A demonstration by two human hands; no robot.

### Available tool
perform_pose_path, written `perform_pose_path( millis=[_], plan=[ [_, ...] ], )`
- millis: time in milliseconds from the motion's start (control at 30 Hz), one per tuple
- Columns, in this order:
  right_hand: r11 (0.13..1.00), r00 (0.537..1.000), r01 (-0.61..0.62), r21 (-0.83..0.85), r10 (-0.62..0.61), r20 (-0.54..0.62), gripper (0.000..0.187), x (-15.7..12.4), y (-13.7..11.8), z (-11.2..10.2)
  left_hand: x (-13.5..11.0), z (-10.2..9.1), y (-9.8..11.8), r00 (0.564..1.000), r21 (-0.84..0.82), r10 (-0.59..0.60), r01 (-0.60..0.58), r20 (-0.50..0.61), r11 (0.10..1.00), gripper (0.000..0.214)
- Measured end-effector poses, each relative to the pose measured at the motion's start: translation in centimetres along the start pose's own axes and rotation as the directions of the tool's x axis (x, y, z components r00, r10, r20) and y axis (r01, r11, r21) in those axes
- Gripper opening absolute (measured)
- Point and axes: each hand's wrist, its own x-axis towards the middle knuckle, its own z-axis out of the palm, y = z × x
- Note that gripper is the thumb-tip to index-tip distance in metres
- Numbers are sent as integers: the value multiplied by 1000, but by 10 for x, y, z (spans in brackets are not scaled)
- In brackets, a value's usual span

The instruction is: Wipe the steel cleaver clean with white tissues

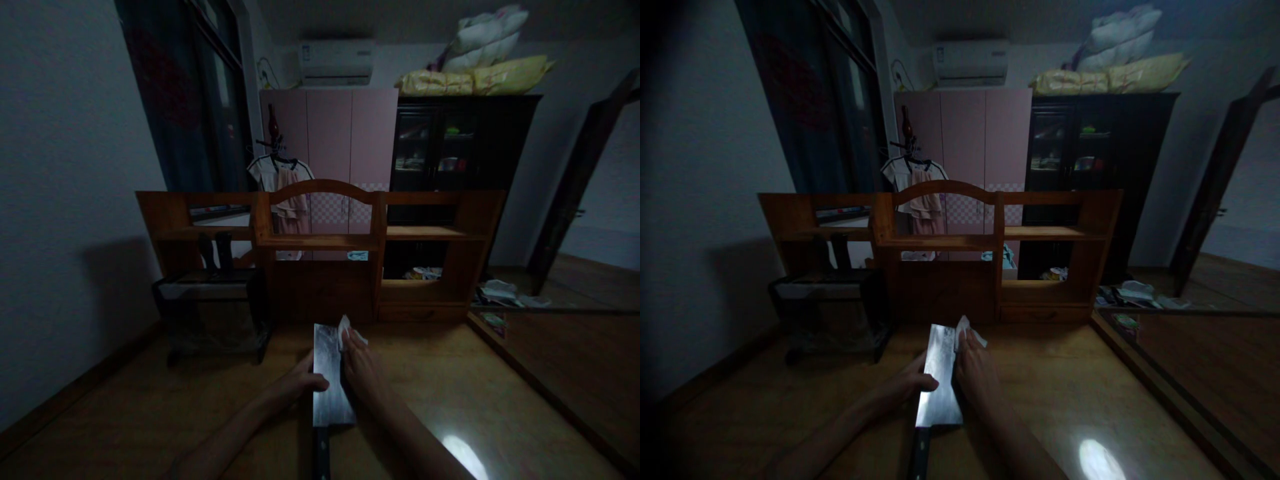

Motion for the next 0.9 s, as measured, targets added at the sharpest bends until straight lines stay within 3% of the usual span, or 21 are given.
perform_pose_path(
  millis=[133, 233, 333, 467, 633, 900],
  plan=[
    [976, 977, 203, 75, -198, -74, 66, 0, -12, -12, 1, -2, -5, 999, -8, -7, 7, -49, 1000, 67],
    [919, 929, 366, 145, -369, -2, 68, -3, -30, -22, 3, -5, -11, 989, 18, -73, 76, -132, 997, 47],
    [892, 898, 406, 200, -429, 93, 67, -5, -40, -25, 4, -5, -12, 982, 5, -118, 121, -150, 993, 41],
    [922, 917, 334, 196, -366, 157, 67, -4, -34, -22, 3, -1, -6, 994, -22, -63, 61, -94, 998, 60],
    [961, 958, 229, 155, -251, 141, 66, -1, -23, -25, 1, 5, 4, 1000, -61, -1, 0, -6, 998, 81],
    [996, 988, 69, 53, -75, 135, 59, 0, -19, -18, 1, 0, -3, 1000, -29, -28, 27, -8, 999, 82]
  ],
)
